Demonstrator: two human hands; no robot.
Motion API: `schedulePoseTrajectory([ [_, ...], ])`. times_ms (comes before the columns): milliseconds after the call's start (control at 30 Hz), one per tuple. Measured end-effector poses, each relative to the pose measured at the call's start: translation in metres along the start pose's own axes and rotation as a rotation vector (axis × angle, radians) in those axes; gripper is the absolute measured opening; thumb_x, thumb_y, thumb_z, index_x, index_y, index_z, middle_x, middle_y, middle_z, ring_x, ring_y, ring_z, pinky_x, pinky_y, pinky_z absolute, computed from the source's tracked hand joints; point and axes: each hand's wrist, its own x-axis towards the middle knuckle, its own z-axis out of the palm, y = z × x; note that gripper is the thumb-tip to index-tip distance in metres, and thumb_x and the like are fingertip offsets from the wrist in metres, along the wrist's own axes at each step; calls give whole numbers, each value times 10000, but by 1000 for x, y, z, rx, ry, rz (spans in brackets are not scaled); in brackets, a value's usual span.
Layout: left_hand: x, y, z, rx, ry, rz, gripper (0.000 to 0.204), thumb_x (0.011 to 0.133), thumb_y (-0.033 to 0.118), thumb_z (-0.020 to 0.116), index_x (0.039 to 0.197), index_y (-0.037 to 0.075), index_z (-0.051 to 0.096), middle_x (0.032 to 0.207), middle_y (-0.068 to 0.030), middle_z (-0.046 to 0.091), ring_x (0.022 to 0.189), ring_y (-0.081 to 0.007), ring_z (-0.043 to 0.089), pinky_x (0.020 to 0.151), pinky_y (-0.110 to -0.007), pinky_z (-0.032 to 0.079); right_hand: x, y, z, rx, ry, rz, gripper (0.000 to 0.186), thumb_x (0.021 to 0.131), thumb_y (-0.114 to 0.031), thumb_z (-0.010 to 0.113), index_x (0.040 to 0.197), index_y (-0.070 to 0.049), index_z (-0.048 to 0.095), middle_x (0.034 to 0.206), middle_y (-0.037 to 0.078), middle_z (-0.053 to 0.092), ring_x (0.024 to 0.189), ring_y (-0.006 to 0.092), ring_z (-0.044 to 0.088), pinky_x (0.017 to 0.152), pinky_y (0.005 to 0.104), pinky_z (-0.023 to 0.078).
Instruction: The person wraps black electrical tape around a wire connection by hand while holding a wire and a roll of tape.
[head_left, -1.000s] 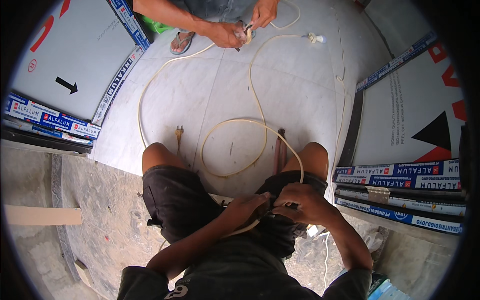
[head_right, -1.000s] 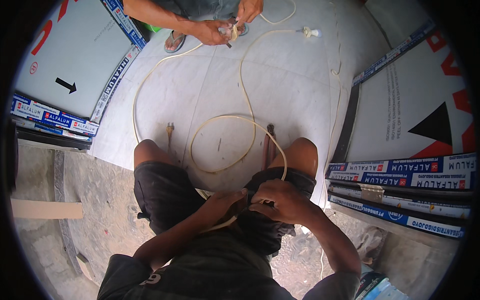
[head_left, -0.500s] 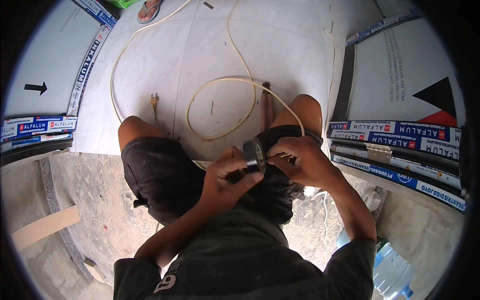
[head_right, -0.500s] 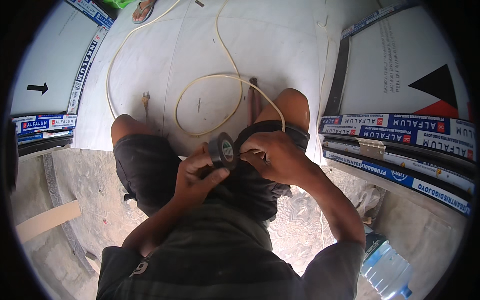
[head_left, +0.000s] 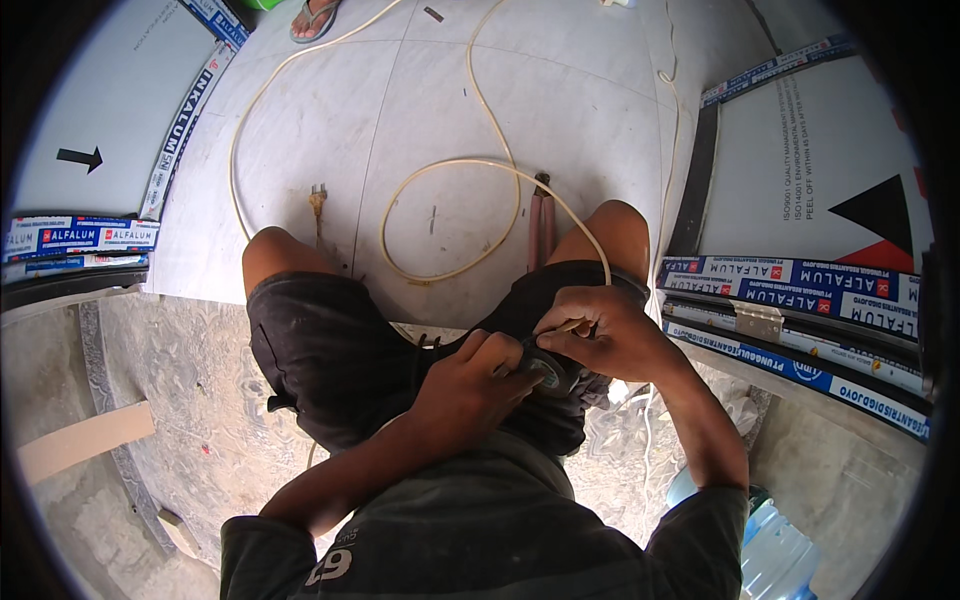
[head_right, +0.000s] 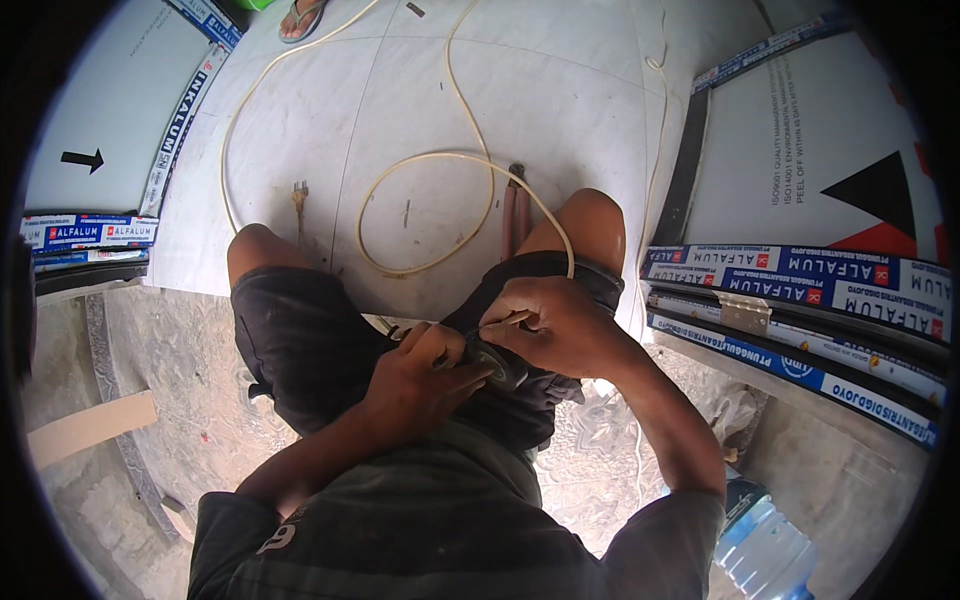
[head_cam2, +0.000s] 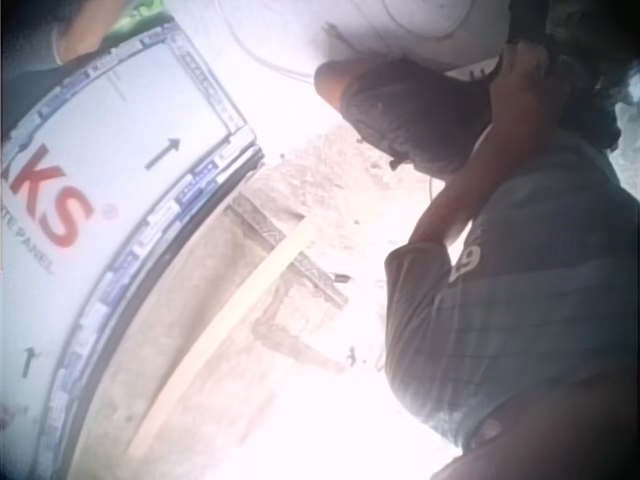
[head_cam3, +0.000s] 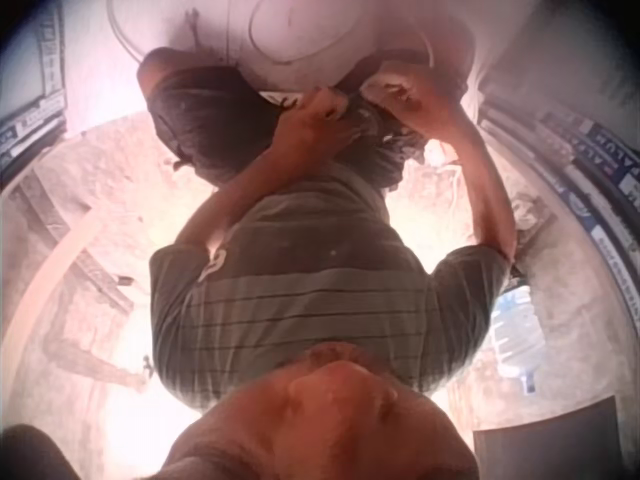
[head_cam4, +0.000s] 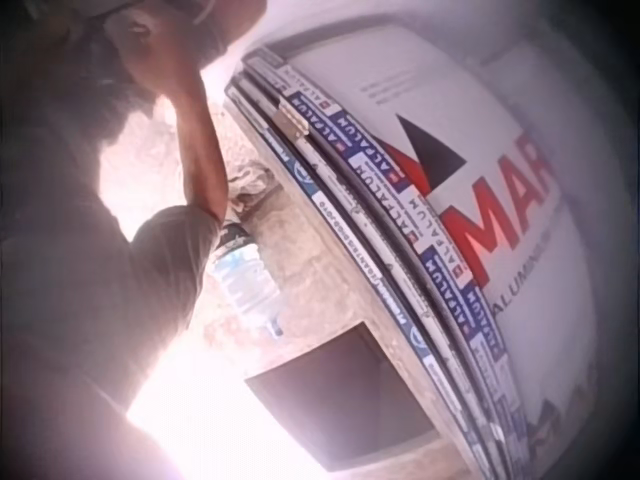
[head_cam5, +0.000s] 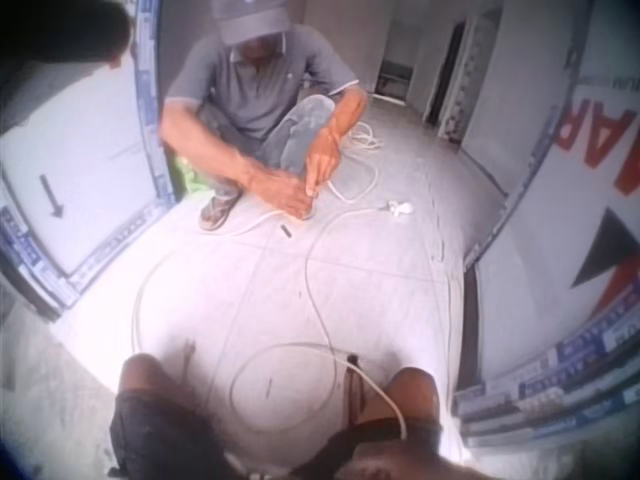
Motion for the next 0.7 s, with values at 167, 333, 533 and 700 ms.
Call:
schedulePoseTrajectory([
  [167, -4, -12, -7, -436, 170, -181, 178, 893, 173, 829, 1043, 85, 793, 969, -26, 622, 794, -159, 648, 656, -341, 564, -3, -12, -1, -52, 25, 5, 113, 949, -106, 791, 1005, -16, 749, 930, 99, 764, 836, 184, 736, 700, 342, 556],
  [333, 21, -22, -20, -1017, -327, -1081, 537, 1085, 483, 582, 913, -3, 732, 804, -63, 683, 780, -130, 665, 598, -250, 499, -4, -7, 15, -231, 169, -155, 130, 897, -120, 830, 952, -53, 733, 860, 91, 720, 803, 250, 720, 695, 377, 542],
  [533, 25, -34, 7, -1336, -166, -1249, 389, 1031, 423, 707, 968, 40, 736, 796, -31, 652, 694, -112, 590, 643, -268, 456, -6, 2, 29, -394, 252, -387, 194, 852, -140, 869, 928, -89, 699, 833, 63, 656, 777, 277, 674, 698, 423, 491],
  [700, 37, -16, -10, -1359, 37, -1203, 320, 997, 369, 768, 887, 79, 690, 758, 4, 612, 663, -97, 556, 619, -269, 426, -15, 10, 28, -406, 254, -401, 195, 846, -110, 863, 944, -79, 697, 842, 70, 658, 783, 283, 678, 687, 422, 504],
])
